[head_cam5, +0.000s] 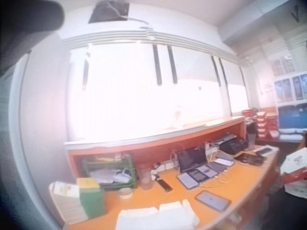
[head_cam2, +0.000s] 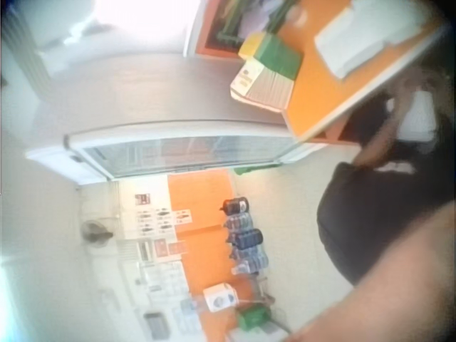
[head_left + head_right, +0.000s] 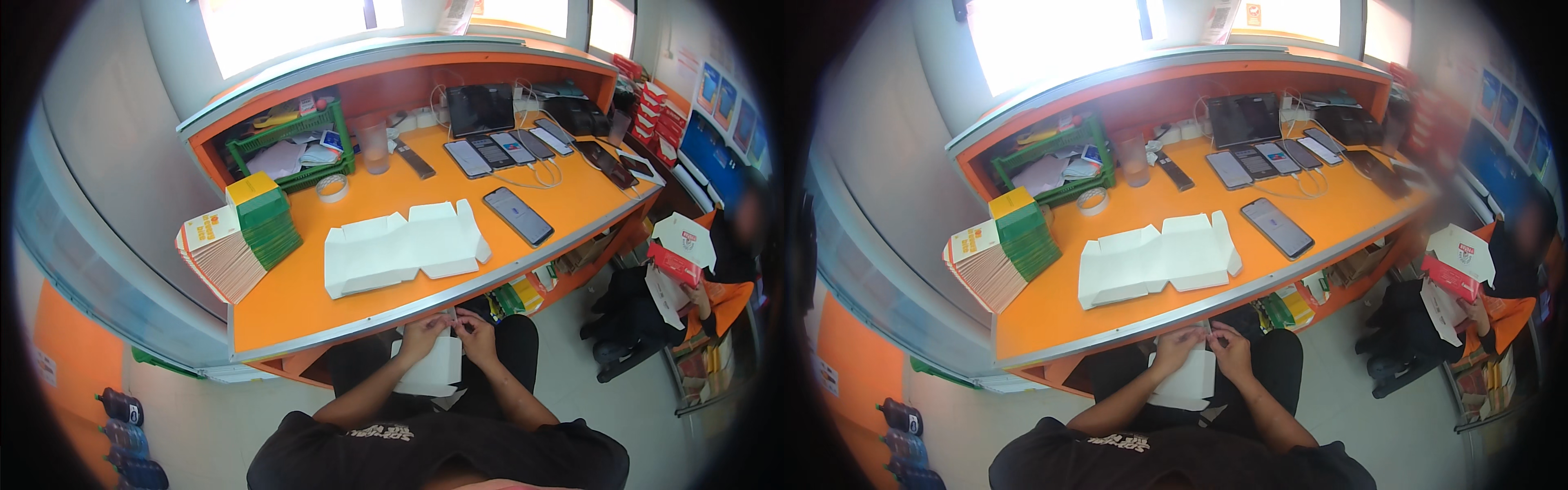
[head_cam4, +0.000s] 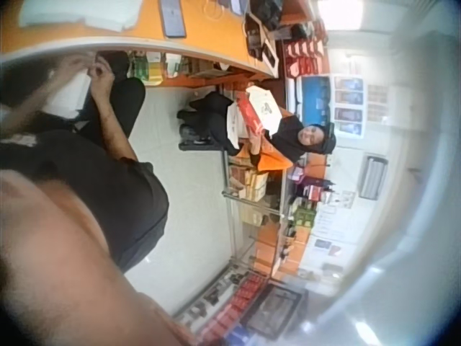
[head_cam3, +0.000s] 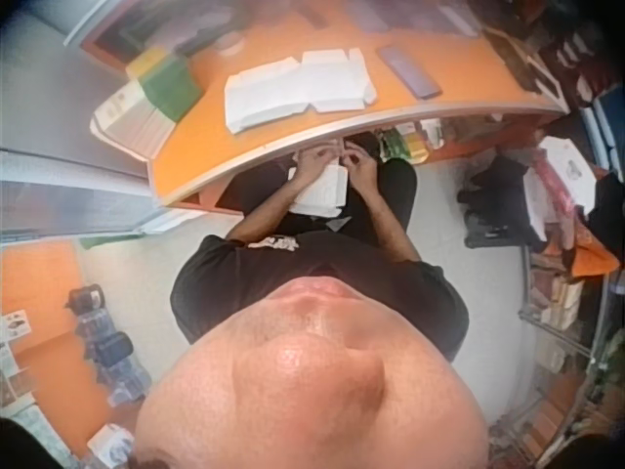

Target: The person sits on the floor and repeatedly inserts small white paper sheets into green and orange paper wrappers. They fold the wrappers around the sheets and place the finished packs onto a stack on the orange desk. The process is repeated continuously throughout the clip.

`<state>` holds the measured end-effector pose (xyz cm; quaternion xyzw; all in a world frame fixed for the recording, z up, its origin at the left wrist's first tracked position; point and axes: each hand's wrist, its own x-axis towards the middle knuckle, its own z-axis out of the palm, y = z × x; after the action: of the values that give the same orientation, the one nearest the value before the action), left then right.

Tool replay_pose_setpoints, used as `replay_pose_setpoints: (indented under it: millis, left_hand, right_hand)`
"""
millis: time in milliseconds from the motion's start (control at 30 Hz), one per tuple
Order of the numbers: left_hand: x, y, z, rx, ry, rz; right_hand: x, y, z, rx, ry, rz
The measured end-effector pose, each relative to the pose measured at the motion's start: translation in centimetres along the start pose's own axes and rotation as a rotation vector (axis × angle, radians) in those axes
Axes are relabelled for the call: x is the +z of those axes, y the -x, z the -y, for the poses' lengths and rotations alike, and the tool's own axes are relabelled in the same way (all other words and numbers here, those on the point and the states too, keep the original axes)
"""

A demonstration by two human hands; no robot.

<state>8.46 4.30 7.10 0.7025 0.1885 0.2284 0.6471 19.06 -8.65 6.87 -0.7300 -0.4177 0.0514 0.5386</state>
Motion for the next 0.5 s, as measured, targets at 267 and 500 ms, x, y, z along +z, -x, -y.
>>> replay_pose_setpoints:
  millis: [267,500]
  left_hand:
    - [0.1,0.8,0.3,0.164,-0.169,0.061]
    - [-1.2,0.7,0.8,-0.011,-0.274,0.066]
  right_hand:
    - [1.9,1.1,-1.5,0.447,-0.543,-0.019]
    - [0.4,0.0,-0.8,0.365,-0.596,0.036]
